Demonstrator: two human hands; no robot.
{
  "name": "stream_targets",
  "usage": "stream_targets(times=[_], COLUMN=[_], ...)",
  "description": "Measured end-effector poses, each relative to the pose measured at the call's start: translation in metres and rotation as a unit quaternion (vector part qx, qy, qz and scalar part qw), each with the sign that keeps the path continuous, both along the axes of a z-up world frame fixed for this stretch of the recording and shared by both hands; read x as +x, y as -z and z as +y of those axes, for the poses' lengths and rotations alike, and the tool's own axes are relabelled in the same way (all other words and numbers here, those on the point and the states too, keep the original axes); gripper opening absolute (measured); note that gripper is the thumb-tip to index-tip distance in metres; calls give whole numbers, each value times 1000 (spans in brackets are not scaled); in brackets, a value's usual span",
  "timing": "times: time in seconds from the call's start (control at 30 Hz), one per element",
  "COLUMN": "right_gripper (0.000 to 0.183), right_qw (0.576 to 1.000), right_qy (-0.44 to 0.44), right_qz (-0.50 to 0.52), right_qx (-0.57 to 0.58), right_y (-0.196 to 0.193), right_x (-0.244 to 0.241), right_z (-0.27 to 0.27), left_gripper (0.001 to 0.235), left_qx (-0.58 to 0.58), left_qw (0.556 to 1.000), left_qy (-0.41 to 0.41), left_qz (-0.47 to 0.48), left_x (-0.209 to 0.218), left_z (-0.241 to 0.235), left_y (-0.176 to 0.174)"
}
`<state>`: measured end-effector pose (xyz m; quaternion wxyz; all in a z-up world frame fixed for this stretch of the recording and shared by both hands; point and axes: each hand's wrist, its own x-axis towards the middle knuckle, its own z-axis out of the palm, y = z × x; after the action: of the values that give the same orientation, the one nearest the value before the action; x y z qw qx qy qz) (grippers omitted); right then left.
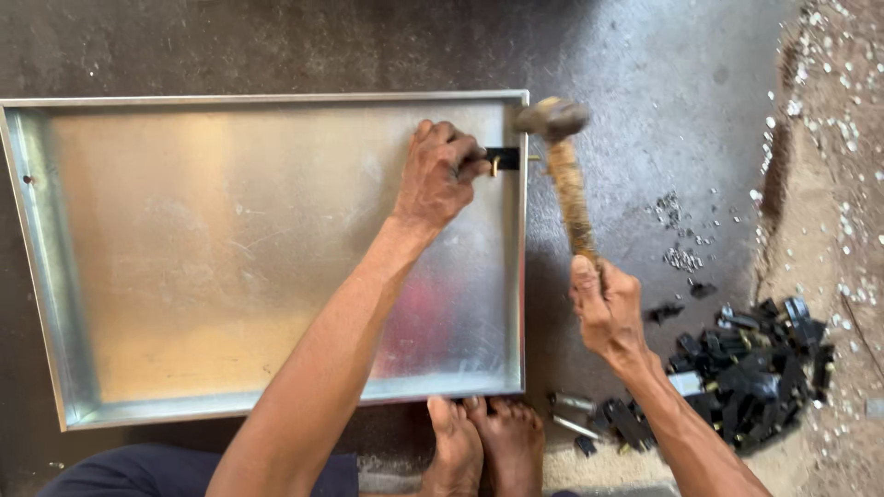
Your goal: The person attaches black brackets to metal trays using a hammer to secure pins or fasteners. They handle multiple trays one at a time, picking them from a stack, attaching a bracket to each corner, and placing them back on the floor.
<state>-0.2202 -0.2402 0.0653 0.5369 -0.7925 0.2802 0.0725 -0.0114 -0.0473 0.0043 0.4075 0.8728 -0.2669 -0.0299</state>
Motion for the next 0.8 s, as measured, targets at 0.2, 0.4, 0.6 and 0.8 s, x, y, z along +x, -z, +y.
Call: stream_targets(times=[0.2, 0.4, 0.6, 0.8], right_gripper=[52, 51, 52, 49], right_qw=[997, 994, 994, 991], right_qy=[66, 105, 98, 122], right_qz=[-17, -3, 22, 53], right_qx=[-44, -17, -49, -3], right_y=[-18, -16, -8, -13], right_x=[-50, -93, -117, -124], right_z=[-32, -51, -52, -61], left_gripper=[43, 16, 16, 16], left_qx=[-78, 2, 275, -224], left_qw=[990, 931, 789, 946], left_qy=[-47, 366, 548, 209], left_qz=[-106, -12, 43, 108], left_x=[-33, -227, -349, -256], left_z=[10, -46, -60, -33], left_y=[-32, -61, -20, -65])
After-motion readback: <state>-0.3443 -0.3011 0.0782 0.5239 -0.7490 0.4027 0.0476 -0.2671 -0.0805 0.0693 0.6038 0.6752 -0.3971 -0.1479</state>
